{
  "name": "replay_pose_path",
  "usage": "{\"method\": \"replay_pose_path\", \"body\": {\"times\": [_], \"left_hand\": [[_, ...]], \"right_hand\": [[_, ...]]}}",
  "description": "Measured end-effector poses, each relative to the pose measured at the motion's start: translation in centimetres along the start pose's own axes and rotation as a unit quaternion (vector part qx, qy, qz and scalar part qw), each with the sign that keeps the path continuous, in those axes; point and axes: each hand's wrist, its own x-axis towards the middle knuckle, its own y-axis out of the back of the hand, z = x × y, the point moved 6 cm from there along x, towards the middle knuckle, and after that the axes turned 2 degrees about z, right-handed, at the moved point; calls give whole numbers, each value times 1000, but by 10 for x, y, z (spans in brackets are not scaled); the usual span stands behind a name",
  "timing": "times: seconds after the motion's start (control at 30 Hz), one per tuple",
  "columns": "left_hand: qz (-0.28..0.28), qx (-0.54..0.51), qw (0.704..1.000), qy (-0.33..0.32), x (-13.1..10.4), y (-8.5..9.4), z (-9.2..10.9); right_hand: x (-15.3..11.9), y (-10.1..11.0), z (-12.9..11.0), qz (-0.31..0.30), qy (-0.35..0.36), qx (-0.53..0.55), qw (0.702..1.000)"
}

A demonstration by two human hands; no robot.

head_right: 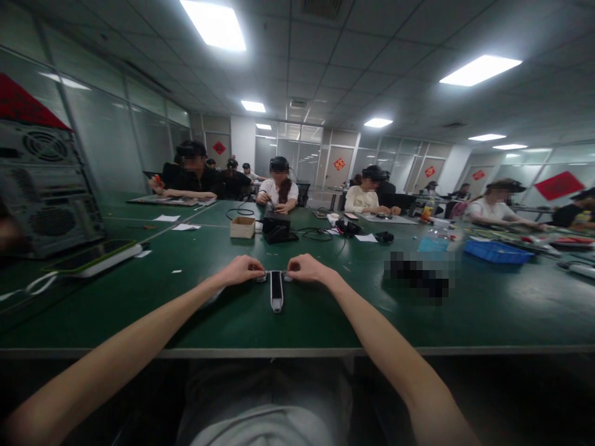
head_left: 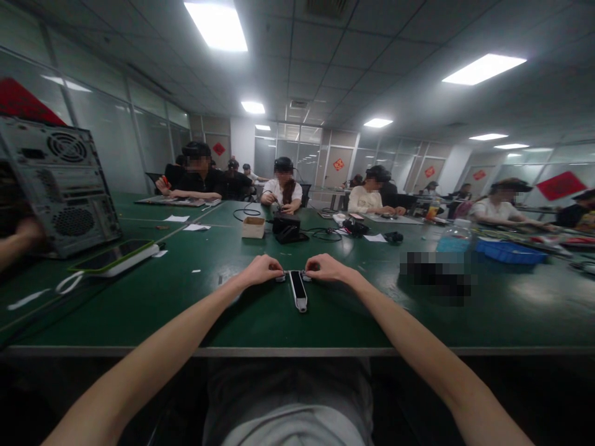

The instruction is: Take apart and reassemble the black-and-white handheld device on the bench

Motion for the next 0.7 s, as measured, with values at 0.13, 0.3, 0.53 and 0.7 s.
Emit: {"method": "replay_pose_path", "body": {"times": [0.13, 0.3, 0.53, 0.7], "left_hand": [[6, -1, 1000, 12, 1, -1, -1], [7, -29, 999, 27, 3, -4, -7], [7, -43, 998, 34, 4, -5, -11], [-8, -14, 999, 41, 2, -5, -9]], "right_hand": [[0, -1, 0, -2, 1, 2, 1000], [1, -2, 1, -3, 3, 5, 1000], [0, -1, -2, -9, 3, 9, 1000], [-1, 0, -3, -10, -7, 12, 1000]]}}
